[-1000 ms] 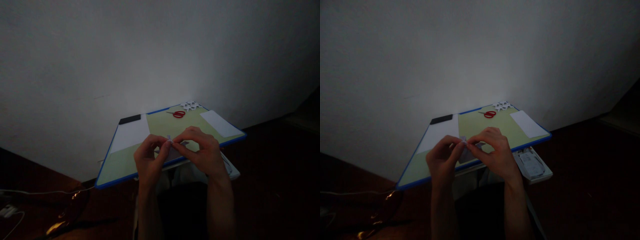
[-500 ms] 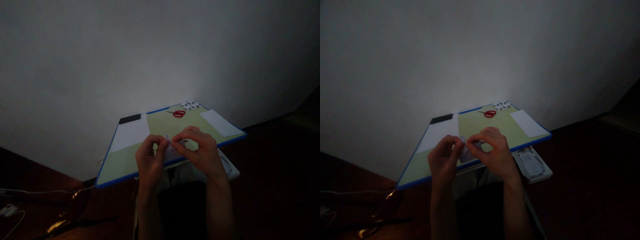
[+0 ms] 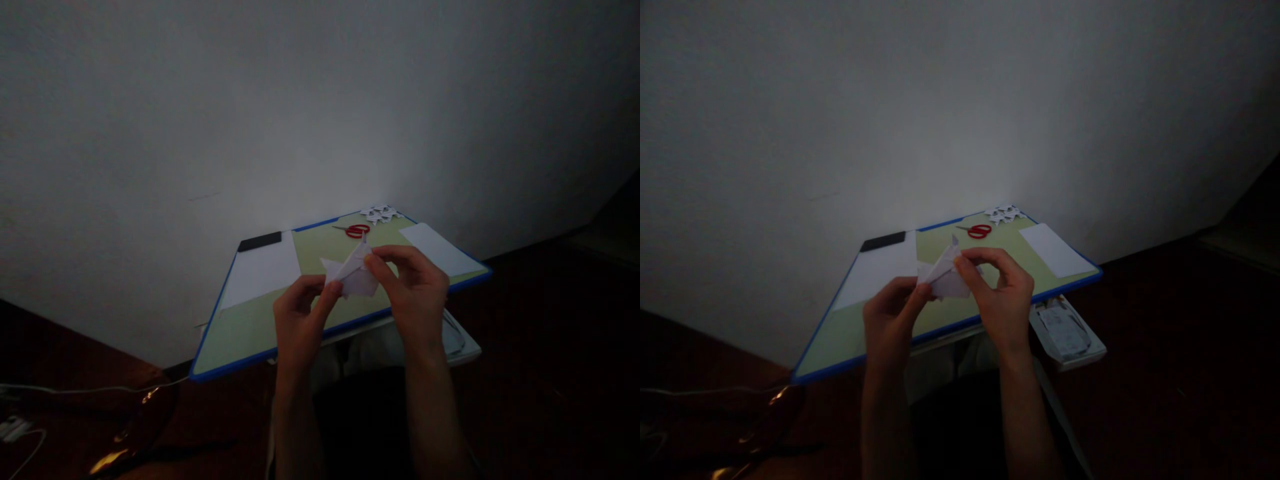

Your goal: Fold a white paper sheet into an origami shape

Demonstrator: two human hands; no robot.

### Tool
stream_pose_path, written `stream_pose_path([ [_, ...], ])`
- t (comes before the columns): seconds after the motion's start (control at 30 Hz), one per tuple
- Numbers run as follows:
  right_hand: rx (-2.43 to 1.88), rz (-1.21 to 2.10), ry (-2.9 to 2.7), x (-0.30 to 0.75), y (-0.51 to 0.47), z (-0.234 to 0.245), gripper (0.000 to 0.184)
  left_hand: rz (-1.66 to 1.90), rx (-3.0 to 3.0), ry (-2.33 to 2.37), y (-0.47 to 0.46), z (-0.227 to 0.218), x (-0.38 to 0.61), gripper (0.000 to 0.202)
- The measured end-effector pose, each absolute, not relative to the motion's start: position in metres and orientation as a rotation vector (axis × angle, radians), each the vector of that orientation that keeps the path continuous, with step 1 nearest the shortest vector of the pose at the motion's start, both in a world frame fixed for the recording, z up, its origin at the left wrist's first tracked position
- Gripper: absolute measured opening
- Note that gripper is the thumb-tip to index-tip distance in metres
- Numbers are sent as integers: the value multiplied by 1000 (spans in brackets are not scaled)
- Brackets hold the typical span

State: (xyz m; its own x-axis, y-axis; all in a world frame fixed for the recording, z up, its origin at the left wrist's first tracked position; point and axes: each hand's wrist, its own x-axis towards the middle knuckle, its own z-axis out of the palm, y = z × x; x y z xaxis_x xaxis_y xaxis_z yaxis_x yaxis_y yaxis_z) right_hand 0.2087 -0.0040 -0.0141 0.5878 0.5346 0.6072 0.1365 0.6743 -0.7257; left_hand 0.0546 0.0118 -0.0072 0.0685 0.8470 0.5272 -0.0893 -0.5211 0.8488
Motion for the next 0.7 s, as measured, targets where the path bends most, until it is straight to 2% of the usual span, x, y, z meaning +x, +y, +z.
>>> stream_pose_path([
  [0.2, -803, 382, -980, 211, -2, -15, 9, 1652, 1546, 785, 13, -10, 54, 23],
  [0.37, -796, 491, -1184, 218, -4, -18, 47, 1722, 1573, 772, 14, -12, 51, 26],
  [0.5, -817, 535, -1258, 218, -4, -19, 36, 1841, 1531, 791, 15, -12, 55, 25],
  [0.53, -808, 543, -1233, 216, -4, -19, 37, 1840, 1517, 785, 16, -13, 56, 24],
  [0.63, -780, 583, -1160, 214, -2, -20, 58, 1761, 1473, 758, 18, -15, 58, 27],
  [0.7, -785, 608, -1151, 213, -1, -20, 59, 1725, 1441, 759, 19, -18, 59, 26],
])
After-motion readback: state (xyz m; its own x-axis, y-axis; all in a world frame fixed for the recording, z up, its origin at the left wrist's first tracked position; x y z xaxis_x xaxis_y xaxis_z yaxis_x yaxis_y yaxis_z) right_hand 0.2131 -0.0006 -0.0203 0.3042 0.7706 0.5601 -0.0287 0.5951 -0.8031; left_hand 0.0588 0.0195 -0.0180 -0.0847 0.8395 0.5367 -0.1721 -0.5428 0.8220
